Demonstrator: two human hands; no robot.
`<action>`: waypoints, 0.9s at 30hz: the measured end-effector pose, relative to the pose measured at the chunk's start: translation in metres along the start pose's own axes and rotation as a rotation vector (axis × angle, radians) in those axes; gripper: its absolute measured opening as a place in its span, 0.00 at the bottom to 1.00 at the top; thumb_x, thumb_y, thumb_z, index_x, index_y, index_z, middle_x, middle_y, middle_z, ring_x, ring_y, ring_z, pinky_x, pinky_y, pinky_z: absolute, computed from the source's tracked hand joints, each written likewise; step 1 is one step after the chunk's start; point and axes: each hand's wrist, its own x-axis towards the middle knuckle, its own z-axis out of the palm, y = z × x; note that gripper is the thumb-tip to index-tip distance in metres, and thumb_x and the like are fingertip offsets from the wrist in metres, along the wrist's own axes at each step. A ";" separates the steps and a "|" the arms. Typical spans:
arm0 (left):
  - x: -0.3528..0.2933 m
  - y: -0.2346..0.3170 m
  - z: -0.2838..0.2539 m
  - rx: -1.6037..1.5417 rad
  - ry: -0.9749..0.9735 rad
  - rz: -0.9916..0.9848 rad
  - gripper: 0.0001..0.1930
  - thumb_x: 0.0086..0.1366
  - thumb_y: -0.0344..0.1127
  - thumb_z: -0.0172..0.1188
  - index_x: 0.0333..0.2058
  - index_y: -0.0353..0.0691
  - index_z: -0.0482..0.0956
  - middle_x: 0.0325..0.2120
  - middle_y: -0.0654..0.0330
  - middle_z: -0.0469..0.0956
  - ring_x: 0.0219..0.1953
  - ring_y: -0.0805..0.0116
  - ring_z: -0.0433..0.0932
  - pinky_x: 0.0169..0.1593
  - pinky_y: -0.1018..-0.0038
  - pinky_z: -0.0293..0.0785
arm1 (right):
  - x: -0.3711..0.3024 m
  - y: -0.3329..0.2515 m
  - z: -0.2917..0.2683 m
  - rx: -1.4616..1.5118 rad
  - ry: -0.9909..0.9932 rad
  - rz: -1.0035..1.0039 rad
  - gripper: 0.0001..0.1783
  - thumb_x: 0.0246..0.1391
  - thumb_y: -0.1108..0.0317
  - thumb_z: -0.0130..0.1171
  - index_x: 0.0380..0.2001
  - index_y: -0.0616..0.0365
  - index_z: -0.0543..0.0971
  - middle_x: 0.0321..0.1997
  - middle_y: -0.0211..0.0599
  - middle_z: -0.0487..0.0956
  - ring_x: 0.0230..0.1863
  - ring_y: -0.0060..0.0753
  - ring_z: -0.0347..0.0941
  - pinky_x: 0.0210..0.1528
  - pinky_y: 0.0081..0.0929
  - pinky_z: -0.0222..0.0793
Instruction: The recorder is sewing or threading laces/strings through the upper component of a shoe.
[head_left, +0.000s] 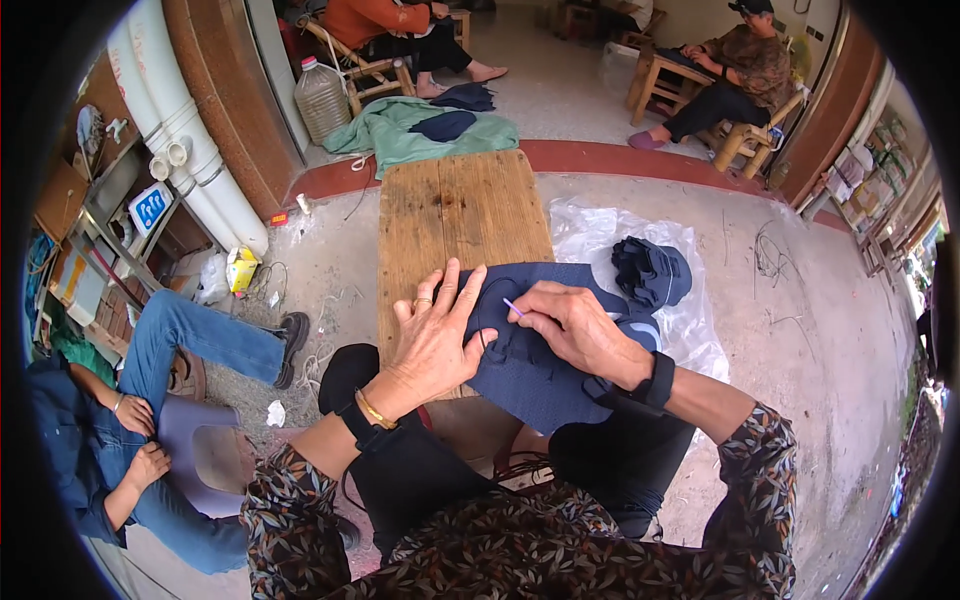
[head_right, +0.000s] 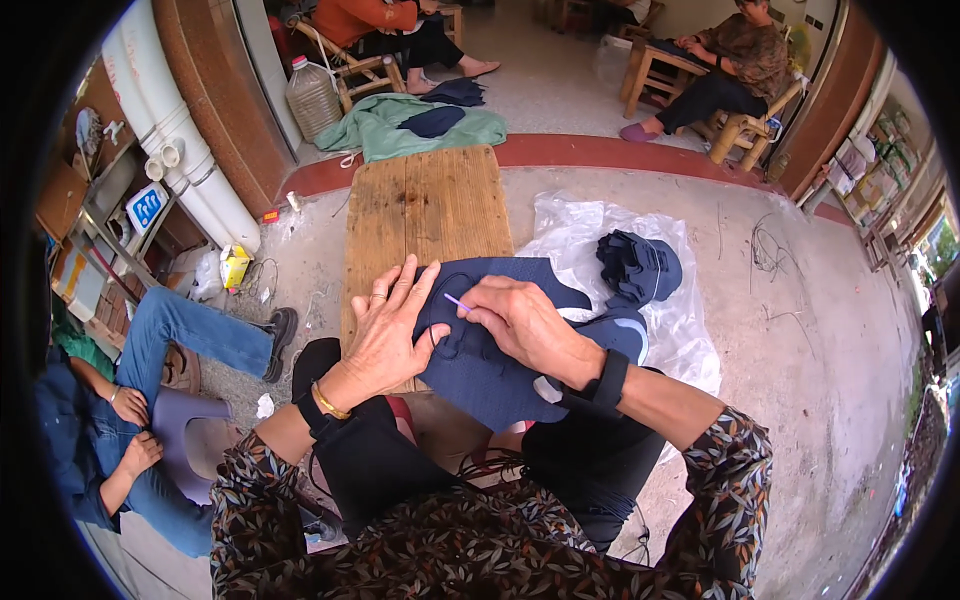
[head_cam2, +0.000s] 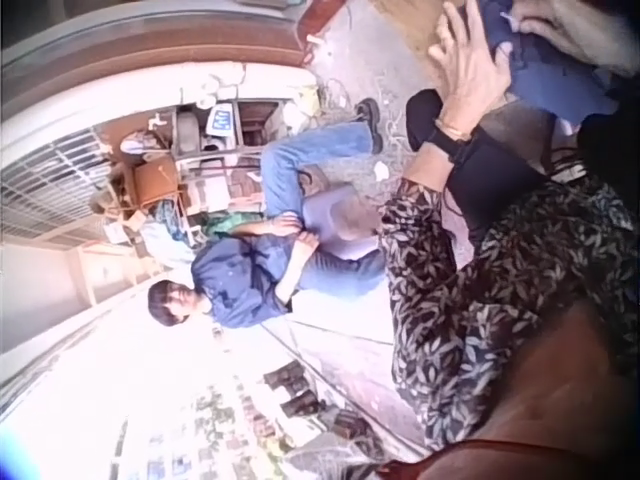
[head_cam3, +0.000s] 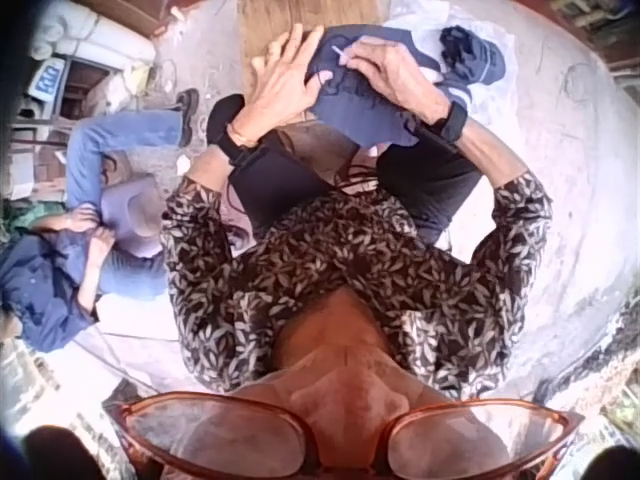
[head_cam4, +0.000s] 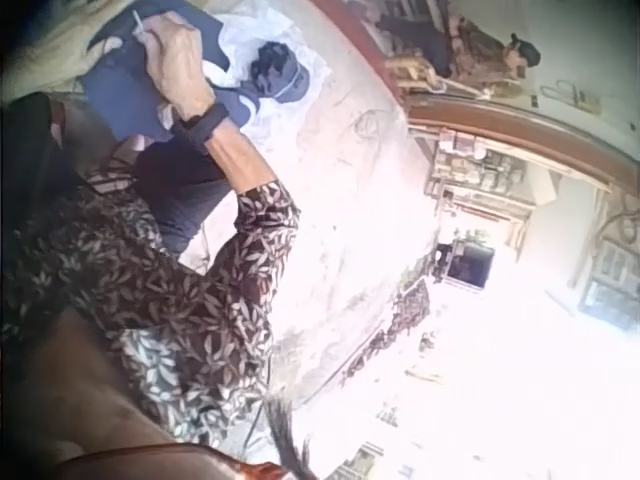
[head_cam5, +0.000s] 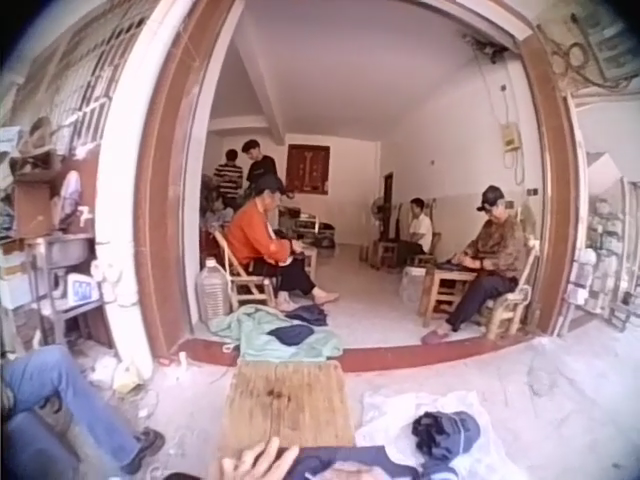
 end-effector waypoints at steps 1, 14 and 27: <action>0.003 -0.002 0.000 0.000 -0.001 -0.005 0.48 0.59 0.46 0.69 0.72 0.33 0.55 0.71 0.45 0.59 0.68 0.51 0.60 0.63 0.51 0.52 | 0.011 0.002 0.005 0.002 0.015 0.003 0.05 0.58 0.76 0.60 0.37 0.66 0.80 0.33 0.50 0.79 0.37 0.57 0.76 0.40 0.43 0.72; 0.009 -0.011 0.010 -0.428 0.100 0.040 0.57 0.57 0.32 0.69 0.74 0.33 0.36 0.68 0.39 0.63 0.69 0.46 0.63 0.68 0.55 0.55 | 0.011 0.014 -0.020 0.235 -0.185 0.201 0.06 0.64 0.71 0.59 0.39 0.61 0.82 0.35 0.35 0.82 0.38 0.32 0.74 0.46 0.30 0.70; 0.011 -0.014 0.004 -0.464 0.097 0.007 0.35 0.58 0.32 0.69 0.63 0.40 0.65 0.66 0.42 0.65 0.71 0.43 0.61 0.70 0.54 0.56 | -0.035 0.005 -0.020 0.658 0.083 0.417 0.13 0.69 0.66 0.57 0.51 0.60 0.81 0.38 0.28 0.80 0.37 0.16 0.76 0.42 0.18 0.76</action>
